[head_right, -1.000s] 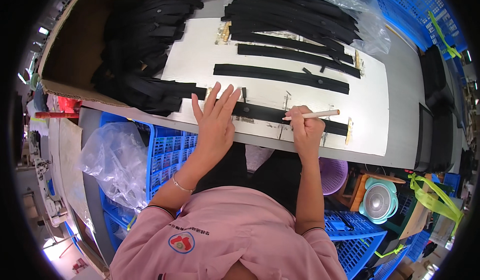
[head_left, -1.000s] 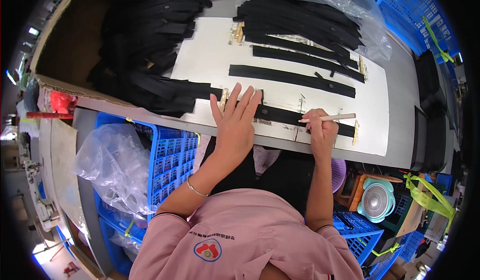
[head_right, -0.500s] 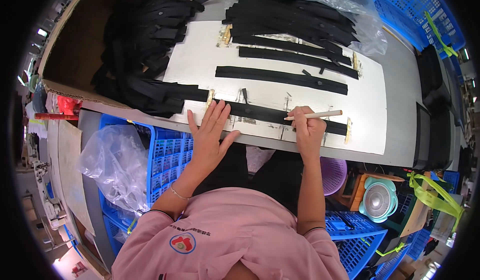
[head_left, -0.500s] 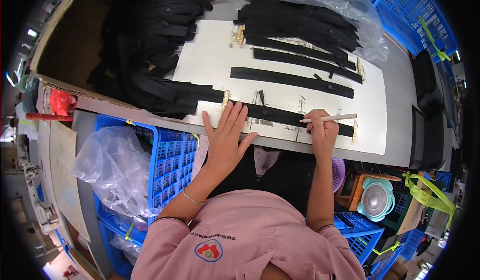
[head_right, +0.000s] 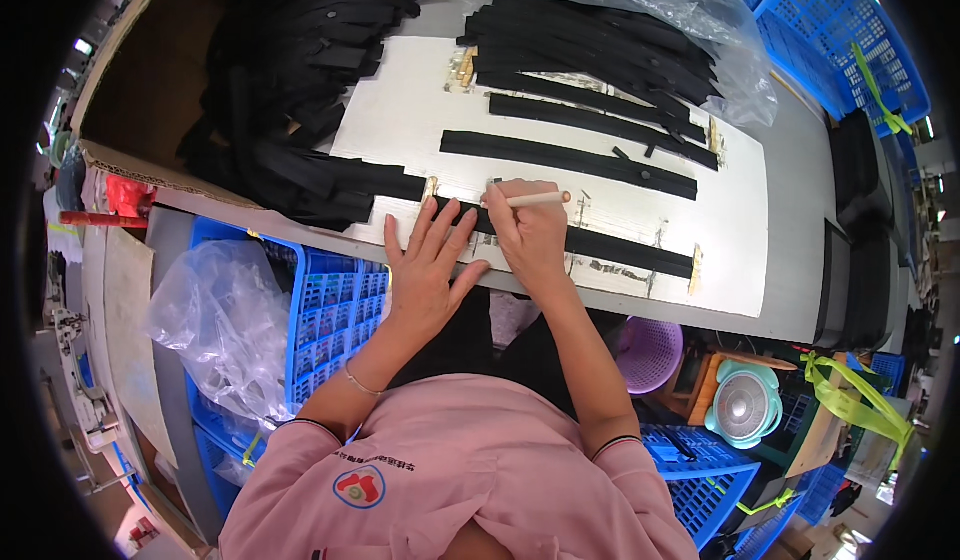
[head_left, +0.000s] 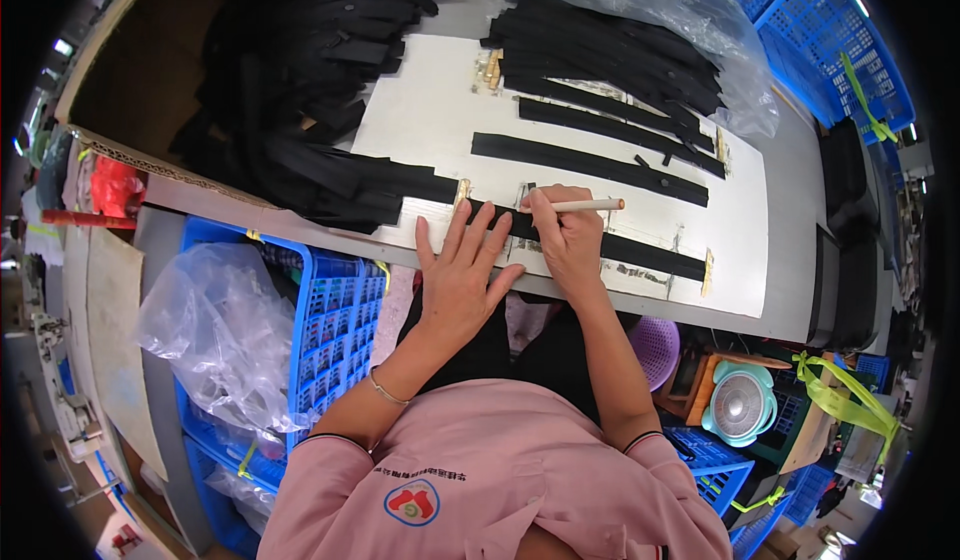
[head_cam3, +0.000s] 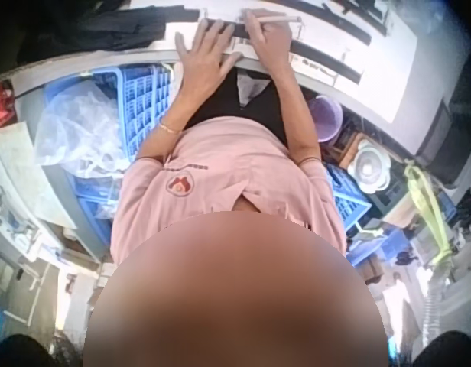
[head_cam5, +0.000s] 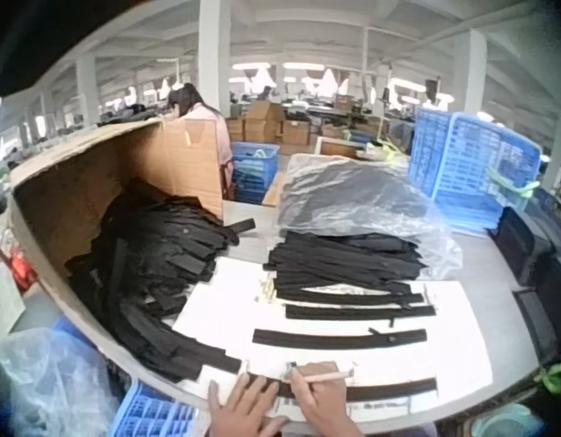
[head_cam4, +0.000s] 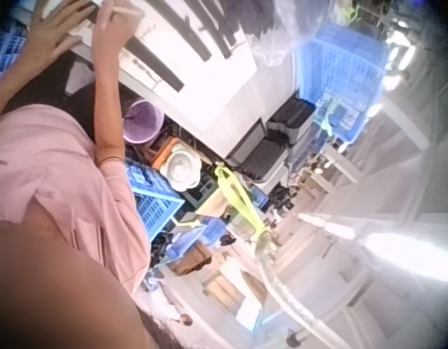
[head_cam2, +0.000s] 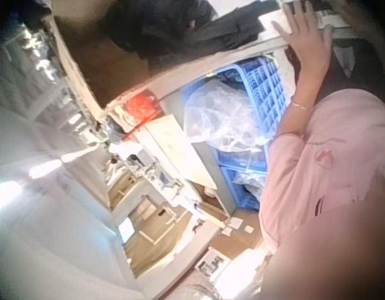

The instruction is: Mark fabric straps against a template using a white marking pencil.

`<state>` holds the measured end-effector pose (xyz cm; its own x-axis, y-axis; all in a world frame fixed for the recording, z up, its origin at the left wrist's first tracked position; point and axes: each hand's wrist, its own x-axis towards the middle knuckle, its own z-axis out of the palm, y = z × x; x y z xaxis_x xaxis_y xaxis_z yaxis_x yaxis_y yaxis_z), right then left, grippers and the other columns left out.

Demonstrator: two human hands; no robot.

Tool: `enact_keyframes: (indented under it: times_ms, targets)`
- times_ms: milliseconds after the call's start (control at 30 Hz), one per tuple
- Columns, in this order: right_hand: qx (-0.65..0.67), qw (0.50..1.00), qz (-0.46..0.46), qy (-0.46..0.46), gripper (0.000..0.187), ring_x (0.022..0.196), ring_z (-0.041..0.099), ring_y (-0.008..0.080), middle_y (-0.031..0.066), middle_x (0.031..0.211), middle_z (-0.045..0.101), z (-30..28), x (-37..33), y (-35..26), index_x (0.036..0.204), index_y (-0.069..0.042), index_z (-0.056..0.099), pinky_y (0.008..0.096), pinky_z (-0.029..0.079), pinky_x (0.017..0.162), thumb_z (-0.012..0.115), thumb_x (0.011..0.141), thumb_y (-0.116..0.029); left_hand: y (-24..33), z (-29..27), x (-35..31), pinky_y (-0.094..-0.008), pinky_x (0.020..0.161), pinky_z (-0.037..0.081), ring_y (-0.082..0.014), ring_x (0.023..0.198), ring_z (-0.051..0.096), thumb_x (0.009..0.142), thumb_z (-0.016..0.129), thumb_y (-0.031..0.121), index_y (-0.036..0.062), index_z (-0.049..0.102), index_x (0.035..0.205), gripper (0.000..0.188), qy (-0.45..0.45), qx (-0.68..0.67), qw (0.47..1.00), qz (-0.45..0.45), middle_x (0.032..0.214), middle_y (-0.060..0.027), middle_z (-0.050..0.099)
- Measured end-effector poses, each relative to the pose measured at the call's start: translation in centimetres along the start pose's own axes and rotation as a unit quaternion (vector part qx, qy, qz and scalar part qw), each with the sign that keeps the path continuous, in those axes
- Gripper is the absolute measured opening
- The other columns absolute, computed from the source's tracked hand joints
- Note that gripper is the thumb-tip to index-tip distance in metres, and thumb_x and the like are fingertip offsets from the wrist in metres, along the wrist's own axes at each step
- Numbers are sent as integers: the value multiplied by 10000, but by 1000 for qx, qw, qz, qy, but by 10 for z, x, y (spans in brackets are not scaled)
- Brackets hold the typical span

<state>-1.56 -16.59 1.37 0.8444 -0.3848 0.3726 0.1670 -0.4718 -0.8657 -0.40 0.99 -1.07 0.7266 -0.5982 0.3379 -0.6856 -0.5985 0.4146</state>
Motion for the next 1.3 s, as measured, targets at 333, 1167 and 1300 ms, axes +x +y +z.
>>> enact_keyframes:
  times_ms: [333,1167,1300]
  targets:
    - [-25,999,33,7,245,665,650,265,115,725,690,8,-1,-1,814,23,712,375,479,626,644,985,-139,0,-2,-1,-669,1203,97,-283,1512,350,936,701,427,124,575,1455,614,9,1,1000,-2,1544,-74,495]
    - [-102,990,-20,-95,186,872,607,270,74,740,701,0,-8,11,815,-61,746,413,433,945,642,947,-141,-6,1,-3,-715,1182,120,-284,1518,349,926,688,434,149,548,1475,635,5,-14,1000,-14,1544,-79,482]
    - [-119,990,-72,-36,281,918,615,203,111,980,680,-24,-38,29,1030,29,737,327,504,765,559,1064,-185,-4,14,-5,-676,1217,106,-276,1545,302,941,674,445,135,515,1489,649,33,-31,999,3,1579,-80,435]
